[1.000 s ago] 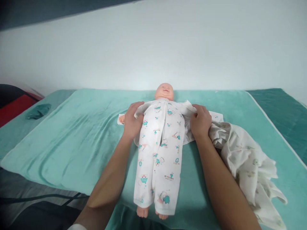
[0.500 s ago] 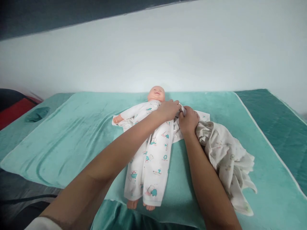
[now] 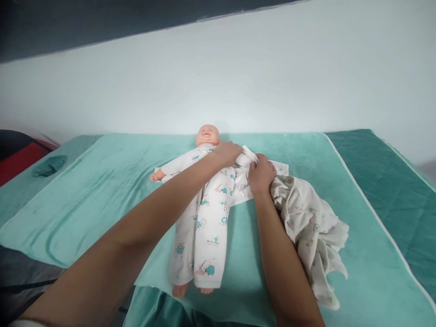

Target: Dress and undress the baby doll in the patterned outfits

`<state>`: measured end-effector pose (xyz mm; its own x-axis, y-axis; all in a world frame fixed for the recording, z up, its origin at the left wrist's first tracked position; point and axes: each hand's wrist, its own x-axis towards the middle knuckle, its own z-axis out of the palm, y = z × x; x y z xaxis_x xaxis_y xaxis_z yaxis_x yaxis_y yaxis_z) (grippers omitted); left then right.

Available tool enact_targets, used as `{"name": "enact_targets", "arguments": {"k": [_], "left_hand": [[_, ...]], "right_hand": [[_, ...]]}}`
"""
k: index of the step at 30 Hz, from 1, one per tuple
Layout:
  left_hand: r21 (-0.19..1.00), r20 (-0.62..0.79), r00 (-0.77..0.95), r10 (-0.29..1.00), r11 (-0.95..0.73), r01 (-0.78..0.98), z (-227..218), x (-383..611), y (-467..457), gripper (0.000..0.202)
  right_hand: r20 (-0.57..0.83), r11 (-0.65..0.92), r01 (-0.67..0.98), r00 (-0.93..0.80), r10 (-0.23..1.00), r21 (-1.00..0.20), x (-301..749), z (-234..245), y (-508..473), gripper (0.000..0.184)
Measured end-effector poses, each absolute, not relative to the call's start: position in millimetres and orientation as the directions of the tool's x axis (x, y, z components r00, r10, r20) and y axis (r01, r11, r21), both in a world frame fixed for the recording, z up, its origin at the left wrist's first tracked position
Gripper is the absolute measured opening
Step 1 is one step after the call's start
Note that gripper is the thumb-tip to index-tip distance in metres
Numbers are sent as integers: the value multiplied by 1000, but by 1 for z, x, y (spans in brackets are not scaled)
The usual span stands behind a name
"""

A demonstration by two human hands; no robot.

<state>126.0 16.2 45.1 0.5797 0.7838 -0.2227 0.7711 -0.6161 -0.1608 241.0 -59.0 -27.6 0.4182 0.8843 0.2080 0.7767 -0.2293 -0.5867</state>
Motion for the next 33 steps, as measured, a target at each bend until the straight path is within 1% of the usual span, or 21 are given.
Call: {"name": "enact_targets", "arguments": {"k": [4,7,9,12,16,19,23,25,28,33], "left_hand": [[-137,-257,644,720,-687,714,34,135,15,33],[-127,-240,686,687,-723,679,26,144,11,28],[-145,-220,701,678,-734,664,25,145,10,28],[-178,-188,713,675,-737,651,33,139,8,33],[-237,-145,718,680,-729,643,53,123,5,35],[-293,-145,704,695,-710,640,67,108,5,35],[-333,-118,699,705,-692,641,77,92,2,36],[-329,-104,699,707,-688,647,81,88,-1,37],[-287,-91,701,707,-693,662,83,87,-8,39],[-195,-80,682,727,-682,705,68,100,-4,40]], "right_hand": [[177,-249,783,413,893,-570,239,-26,-59,41],[188,-238,784,409,893,-573,240,-28,-58,39],[202,-226,778,411,889,-586,241,-30,-57,39],[239,-196,743,435,868,-640,245,-35,-56,38],[331,-102,674,482,812,-732,252,-41,-54,36],[310,-84,609,513,801,-789,255,-44,-52,36],[258,-61,499,544,799,-865,259,-46,-49,32],[239,-43,442,562,792,-896,260,-47,-48,30],[216,-15,373,571,792,-928,261,-48,-47,28],[316,164,309,548,775,-937,265,-54,-46,34]]}}
